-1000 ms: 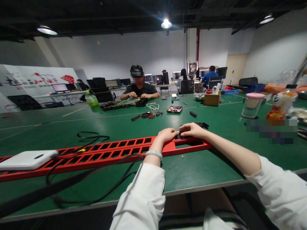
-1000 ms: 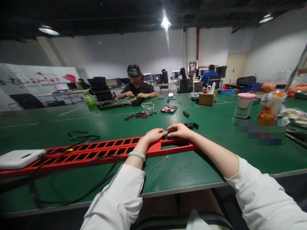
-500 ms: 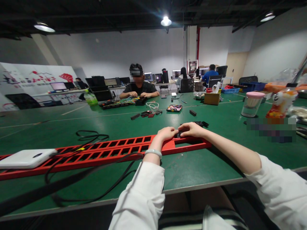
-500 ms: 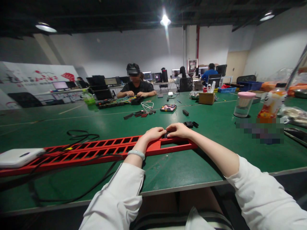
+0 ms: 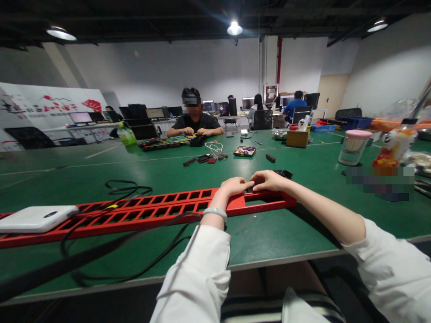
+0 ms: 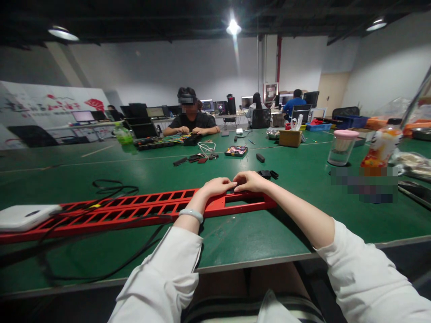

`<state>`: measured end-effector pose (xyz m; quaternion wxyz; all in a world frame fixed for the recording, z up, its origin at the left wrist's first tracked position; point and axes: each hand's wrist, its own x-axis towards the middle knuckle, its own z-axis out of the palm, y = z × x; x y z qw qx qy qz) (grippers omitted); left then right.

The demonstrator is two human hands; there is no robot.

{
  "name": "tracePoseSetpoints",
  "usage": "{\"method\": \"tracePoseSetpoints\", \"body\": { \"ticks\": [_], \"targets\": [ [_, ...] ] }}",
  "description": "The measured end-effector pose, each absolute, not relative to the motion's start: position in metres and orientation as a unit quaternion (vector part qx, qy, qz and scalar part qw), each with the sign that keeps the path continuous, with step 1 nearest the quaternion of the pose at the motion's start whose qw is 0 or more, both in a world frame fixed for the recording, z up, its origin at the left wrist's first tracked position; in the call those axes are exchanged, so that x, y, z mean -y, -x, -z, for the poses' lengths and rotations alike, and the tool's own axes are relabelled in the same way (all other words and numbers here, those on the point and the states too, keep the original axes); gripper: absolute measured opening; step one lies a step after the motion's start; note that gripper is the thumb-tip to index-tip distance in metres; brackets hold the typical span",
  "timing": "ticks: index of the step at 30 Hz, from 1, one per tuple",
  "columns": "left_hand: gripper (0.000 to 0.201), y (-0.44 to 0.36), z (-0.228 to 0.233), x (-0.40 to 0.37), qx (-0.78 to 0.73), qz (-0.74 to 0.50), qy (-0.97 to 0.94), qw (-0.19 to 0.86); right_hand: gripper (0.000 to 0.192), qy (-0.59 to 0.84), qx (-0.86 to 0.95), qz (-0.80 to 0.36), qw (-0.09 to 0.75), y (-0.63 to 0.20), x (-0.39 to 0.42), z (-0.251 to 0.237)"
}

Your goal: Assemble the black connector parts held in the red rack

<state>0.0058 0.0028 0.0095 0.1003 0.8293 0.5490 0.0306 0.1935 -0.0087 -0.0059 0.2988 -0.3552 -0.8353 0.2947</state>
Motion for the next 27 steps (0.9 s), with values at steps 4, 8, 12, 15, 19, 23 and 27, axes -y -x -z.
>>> {"method": "tracePoseSetpoints", "body": {
  "ticks": [4, 8, 12, 15, 19, 23, 27],
  "targets": [
    [0.068, -0.005, -0.008, -0.005, -0.548, -0.032, -0.829, 0.108, 0.034, 0.355, 0.840, -0.289, 0.292, -0.193, 0.009, 0.005],
    [0.069, -0.005, -0.009, -0.006, -0.548, -0.038, -0.827, 0.118, 0.033, 0.353, 0.839, -0.294, 0.292, -0.193, 0.007, 0.004],
    [0.068, -0.005, -0.010, -0.004, -0.549, -0.040, -0.826, 0.121, 0.037, 0.344, 0.826, -0.331, 0.299, -0.193, 0.005, 0.005],
    [0.068, -0.005, -0.012, -0.003, -0.550, -0.039, -0.825, 0.124, 0.042, 0.334, 0.808, -0.379, 0.303, -0.195, 0.001, 0.007],
    [0.067, -0.005, -0.012, -0.004, -0.545, -0.041, -0.827, 0.133, 0.044, 0.330, 0.788, -0.421, 0.305, -0.195, -0.002, 0.011],
    [0.066, -0.004, -0.010, -0.007, -0.538, -0.045, -0.831, 0.137, 0.043, 0.333, 0.777, -0.434, 0.311, -0.194, -0.002, 0.012],
    [0.064, -0.005, -0.009, -0.007, -0.536, -0.049, -0.830, 0.146, 0.043, 0.340, 0.764, -0.446, 0.320, -0.193, 0.001, 0.012]
  ]
}}
